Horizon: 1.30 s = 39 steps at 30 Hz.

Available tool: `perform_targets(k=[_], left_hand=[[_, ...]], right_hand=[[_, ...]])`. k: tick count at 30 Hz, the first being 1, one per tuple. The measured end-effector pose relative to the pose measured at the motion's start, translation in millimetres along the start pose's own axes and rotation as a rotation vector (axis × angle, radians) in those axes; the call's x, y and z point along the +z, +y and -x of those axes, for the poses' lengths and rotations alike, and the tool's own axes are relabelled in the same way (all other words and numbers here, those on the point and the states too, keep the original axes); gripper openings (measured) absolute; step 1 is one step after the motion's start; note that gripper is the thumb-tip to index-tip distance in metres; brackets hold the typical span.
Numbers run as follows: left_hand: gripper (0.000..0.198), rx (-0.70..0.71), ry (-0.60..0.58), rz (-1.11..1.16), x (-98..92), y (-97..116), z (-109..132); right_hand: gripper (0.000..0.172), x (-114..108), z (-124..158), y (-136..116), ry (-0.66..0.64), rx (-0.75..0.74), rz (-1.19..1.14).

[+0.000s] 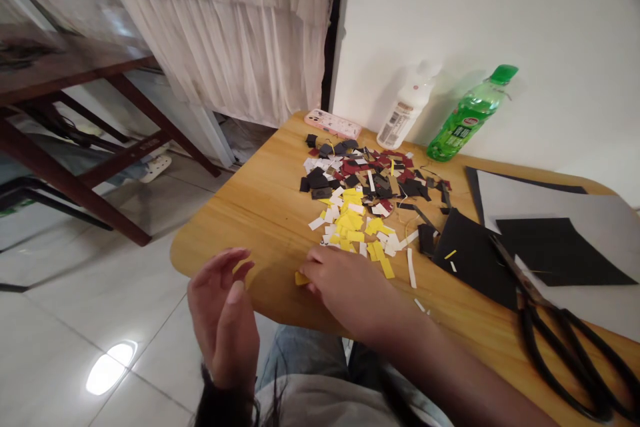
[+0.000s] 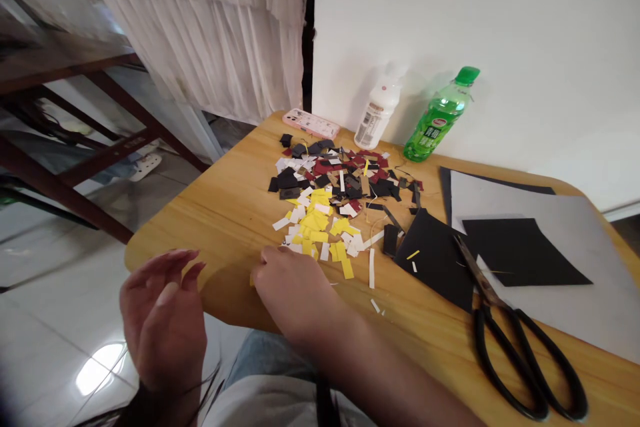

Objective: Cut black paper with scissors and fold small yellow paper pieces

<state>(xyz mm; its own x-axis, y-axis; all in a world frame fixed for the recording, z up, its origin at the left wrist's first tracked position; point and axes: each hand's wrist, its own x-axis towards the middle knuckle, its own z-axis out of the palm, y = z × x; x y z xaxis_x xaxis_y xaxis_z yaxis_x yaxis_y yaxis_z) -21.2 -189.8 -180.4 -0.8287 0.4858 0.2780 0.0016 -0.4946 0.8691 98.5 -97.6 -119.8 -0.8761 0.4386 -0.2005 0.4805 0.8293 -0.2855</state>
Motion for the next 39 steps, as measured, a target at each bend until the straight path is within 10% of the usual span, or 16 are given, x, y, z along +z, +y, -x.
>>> perform_targets(k=[8,13,22,39], left_hand=[[0.027,0.203,-0.703,-0.679,-25.4,2.4,-22.7],[0.036,0.234,-0.921,-0.804,-17.6,-0.1,-30.3],[0.025,0.274,-0.852,-0.824,-24.8,-13.4,-30.1],[0.023,0.262,-0.845,-0.862,-25.8,-15.1,-30.9]], right_hand=[[0.023,-0.4,6.8,11.5,0.094,0.038,-0.095],[0.032,6.4,29.8,37.2,0.289,0.089,-0.201],[0.016,-0.5,66.6,102.9,0.325,0.386,-0.032],[0.009,0.8,53.6,99.7,0.217,0.314,-0.052]])
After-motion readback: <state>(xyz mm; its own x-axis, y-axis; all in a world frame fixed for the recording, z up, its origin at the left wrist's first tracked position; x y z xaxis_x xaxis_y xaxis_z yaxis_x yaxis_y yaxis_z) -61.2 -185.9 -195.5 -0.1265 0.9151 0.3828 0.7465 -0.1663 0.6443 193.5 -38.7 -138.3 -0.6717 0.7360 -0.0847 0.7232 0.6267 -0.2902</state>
